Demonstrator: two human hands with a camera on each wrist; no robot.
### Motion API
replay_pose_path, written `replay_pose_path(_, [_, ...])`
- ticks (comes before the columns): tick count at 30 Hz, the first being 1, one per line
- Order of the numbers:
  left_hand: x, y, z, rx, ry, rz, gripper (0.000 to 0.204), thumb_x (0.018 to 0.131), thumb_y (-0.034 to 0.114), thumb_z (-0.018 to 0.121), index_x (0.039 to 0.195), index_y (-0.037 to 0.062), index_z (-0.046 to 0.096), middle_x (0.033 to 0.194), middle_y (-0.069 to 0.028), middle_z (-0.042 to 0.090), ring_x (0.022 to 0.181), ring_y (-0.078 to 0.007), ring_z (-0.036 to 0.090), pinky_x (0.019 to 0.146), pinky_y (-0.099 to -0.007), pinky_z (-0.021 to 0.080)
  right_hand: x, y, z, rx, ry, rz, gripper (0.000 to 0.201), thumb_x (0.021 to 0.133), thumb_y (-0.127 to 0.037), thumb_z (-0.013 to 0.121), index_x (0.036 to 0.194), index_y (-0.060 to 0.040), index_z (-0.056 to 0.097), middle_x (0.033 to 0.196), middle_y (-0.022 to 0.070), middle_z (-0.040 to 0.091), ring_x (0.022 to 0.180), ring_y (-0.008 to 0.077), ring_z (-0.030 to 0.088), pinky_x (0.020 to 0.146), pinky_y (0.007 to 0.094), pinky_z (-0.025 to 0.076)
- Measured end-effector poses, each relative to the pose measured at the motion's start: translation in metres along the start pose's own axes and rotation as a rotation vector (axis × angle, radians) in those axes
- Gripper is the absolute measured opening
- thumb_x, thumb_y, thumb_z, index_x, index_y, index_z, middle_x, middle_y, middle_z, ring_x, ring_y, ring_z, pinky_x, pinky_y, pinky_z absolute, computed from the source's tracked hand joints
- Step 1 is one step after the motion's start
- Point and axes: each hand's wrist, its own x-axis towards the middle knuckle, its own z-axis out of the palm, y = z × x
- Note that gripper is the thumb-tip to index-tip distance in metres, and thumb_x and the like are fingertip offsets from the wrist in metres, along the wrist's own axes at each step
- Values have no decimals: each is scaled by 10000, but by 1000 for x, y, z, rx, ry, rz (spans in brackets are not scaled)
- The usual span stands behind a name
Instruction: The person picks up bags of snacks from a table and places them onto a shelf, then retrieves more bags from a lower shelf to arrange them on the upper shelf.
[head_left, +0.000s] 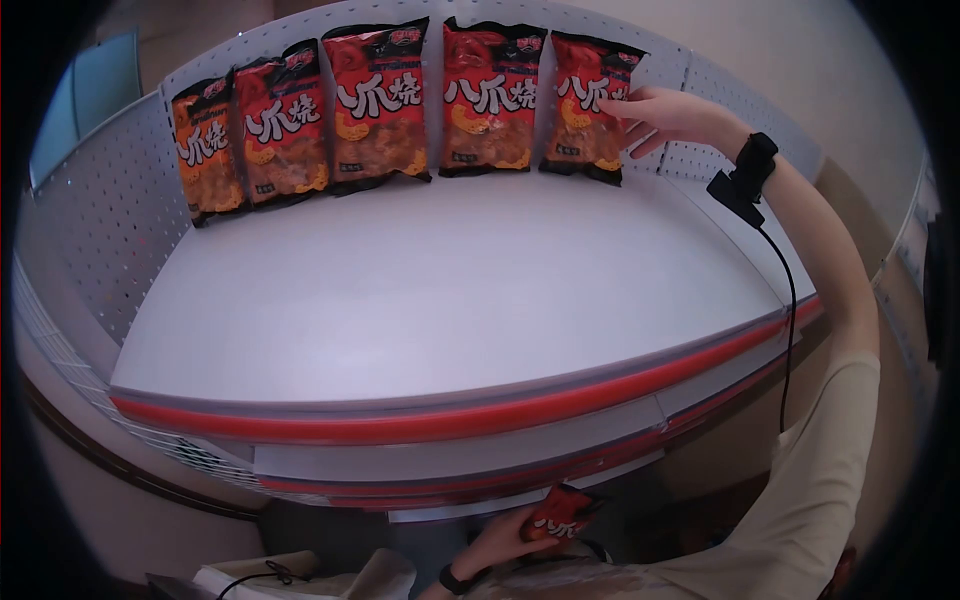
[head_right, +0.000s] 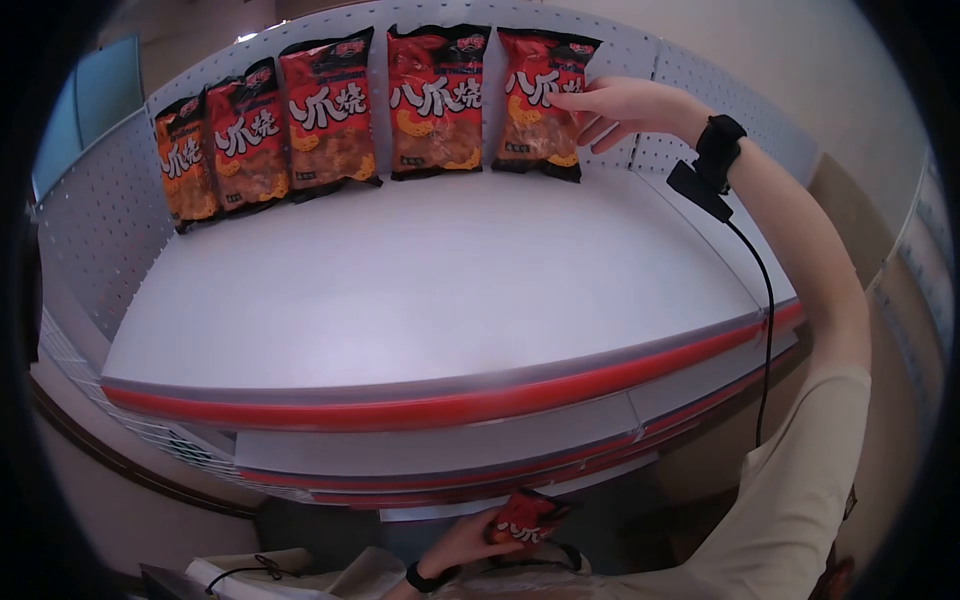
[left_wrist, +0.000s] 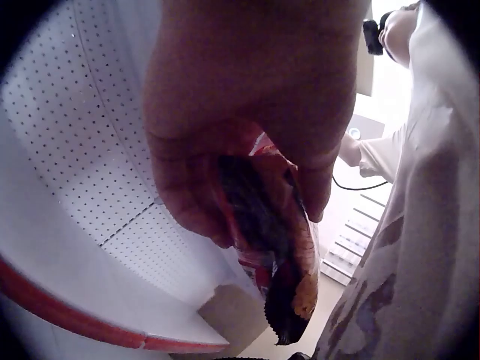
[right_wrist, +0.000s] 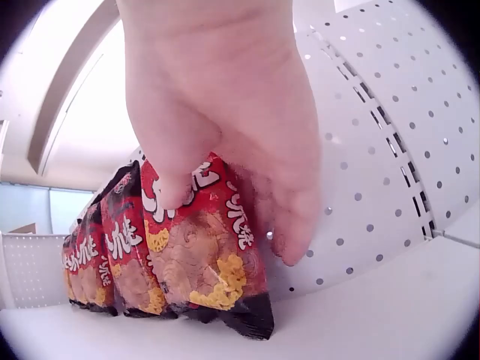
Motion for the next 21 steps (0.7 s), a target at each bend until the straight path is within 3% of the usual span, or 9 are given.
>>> replay_pose_path(3, [1, 0, 2, -14, 31, 40, 688, 773, 411, 723, 1286, 29, 470, 1155, -192, 601, 1051, -316, 607, 886, -360, 484, 5, -4, 4, -68, -18, -22, 761, 856, -591, 543, 1223, 70, 460, 1136, 233, 552, 1037, 307, 613, 858, 361, 538])
replay_pose_path(5, [3, -4, 6, -45, 40, 17, 705, 747, 395, 763, 1276, 21, 486, 1161, -171, 611, 1076, -262, 604, 903, -342, 472, 8, -6, 6, -64, -24, -49, 768, 858, -597, 532, 1218, 78, 463, 1117, 247, 562, 1026, 313, 621, 858, 361, 538])
replay_pose_path(10, [2, -9, 11, -71, 80, -27, 686, 738, 389, 773, 1247, 17, 504, 1142, -164, 618, 1057, -256, 610, 895, -336, 470, 8, -14, 10, -46, -86, -60, 776, 846, -606, 542, 1168, 98, 487, 1137, 285, 555, 1031, 337, 618, 852, 378, 540])
replay_pose_path(13, [1, -7, 16, -75, 116, -33, 675, 733, 390, 777, 1231, 18, 513, 1132, -157, 621, 1051, -254, 611, 892, -333, 469, 15, -9, 5, -32, -143, -10, 800, 859, -578, 549, 1252, 109, 429, 1144, 263, 556, 1017, 303, 622, 826, 365, 547])
replay_pose_path(16, [2, -3, 17, -54, 136, -48, 668, 731, 389, 778, 1223, 20, 519, 1125, -153, 624, 1047, -254, 612, 892, -332, 468, 15, -10, 2, -76, -149, 2, 819, 855, -598, 536, 1246, 114, 436, 1140, 274, 559, 1029, 320, 613, 832, 369, 545])
replay_pose_path(21, [6, 0, 17, -47, 127, -36, 659, 730, 386, 779, 1219, 24, 524, 1118, -149, 627, 1039, -256, 615, 887, -334, 471, 9, -8, -6, -74, -136, -91, 812, 870, -600, 509, 1232, 125, 452, 1129, 290, 561, 1063, 337, 593, 835, 389, 545])
